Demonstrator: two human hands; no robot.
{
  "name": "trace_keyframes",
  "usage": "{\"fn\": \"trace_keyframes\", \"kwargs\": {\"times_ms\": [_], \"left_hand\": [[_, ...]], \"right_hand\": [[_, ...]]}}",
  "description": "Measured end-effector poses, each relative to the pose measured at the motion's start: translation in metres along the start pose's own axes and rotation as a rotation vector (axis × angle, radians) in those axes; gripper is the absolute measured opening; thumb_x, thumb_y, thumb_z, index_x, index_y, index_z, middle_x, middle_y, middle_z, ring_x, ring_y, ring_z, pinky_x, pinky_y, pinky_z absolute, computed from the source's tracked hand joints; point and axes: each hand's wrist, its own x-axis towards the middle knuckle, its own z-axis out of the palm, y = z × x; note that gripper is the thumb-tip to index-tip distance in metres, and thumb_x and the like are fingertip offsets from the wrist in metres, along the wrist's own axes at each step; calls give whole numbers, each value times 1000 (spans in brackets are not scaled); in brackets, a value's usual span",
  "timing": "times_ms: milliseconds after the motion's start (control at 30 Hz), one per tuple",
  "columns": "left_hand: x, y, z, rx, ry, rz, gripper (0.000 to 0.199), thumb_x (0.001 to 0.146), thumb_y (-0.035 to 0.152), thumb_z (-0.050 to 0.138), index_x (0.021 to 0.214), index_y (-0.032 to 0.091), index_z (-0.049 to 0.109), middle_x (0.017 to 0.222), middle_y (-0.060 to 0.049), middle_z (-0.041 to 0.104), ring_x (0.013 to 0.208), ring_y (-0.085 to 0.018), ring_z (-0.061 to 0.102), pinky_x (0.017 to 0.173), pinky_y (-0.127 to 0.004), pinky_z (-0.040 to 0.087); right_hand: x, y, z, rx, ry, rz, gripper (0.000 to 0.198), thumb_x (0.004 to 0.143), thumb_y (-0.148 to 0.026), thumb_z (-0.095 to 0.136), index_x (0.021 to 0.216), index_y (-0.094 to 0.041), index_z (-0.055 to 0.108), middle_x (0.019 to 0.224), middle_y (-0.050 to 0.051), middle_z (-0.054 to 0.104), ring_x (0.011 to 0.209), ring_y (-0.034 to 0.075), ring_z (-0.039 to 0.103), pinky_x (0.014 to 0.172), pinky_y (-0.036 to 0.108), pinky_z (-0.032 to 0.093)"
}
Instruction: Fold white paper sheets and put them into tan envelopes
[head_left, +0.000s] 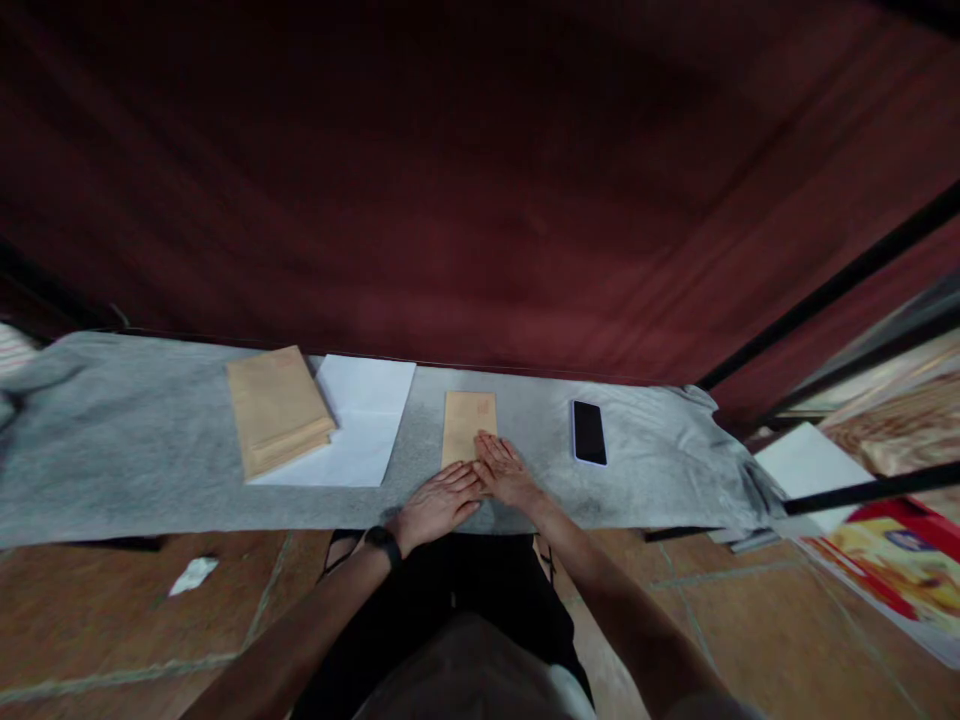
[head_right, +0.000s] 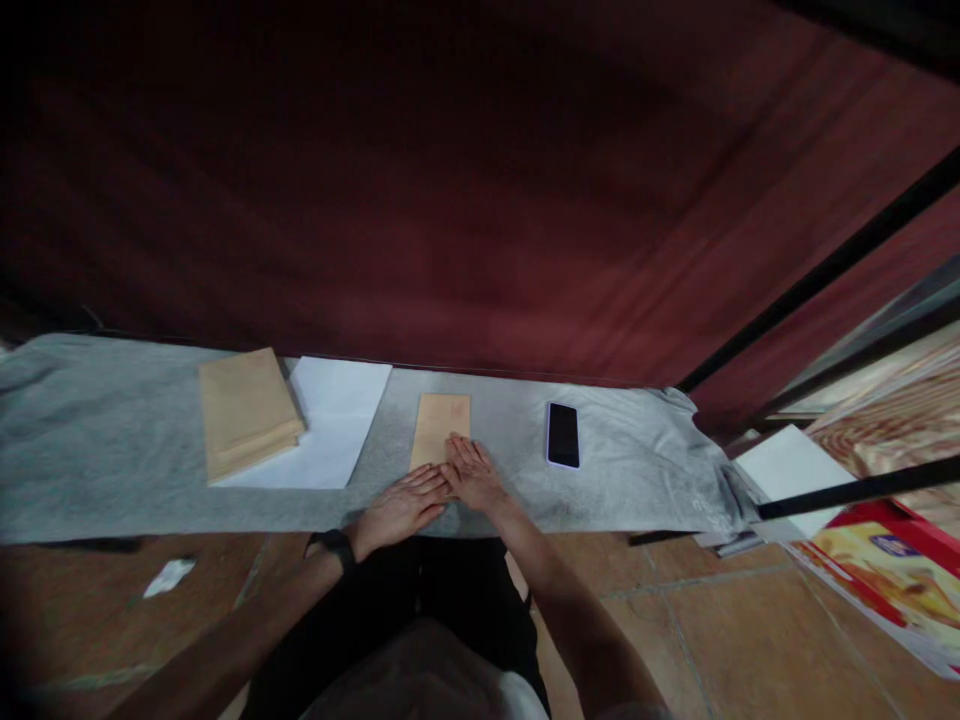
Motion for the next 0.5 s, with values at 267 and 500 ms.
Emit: {"fn": "trace_keyframes", "kwargs": {"times_ms": [267,500], "left_hand": [[-7,-2,6,90,5,21,44,103,37,40,144,24,50,151,-5,52,142,-16,44,120,-37,31],[-17,13,8,114,16,-71,48,104,34,33,149,22,43,154,-6,47,144,-17,40,120,-36,30]], "right_hand": [[-51,-12,-1,-22,19,-9,59,106,-46,30,157,-16,28,161,10,32,149,21,32,123,42,29],[-73,-21,-4,-67,100,-52,58,103,-40,43,155,-15,34,159,11,36,146,23,37,123,45,28]]}}
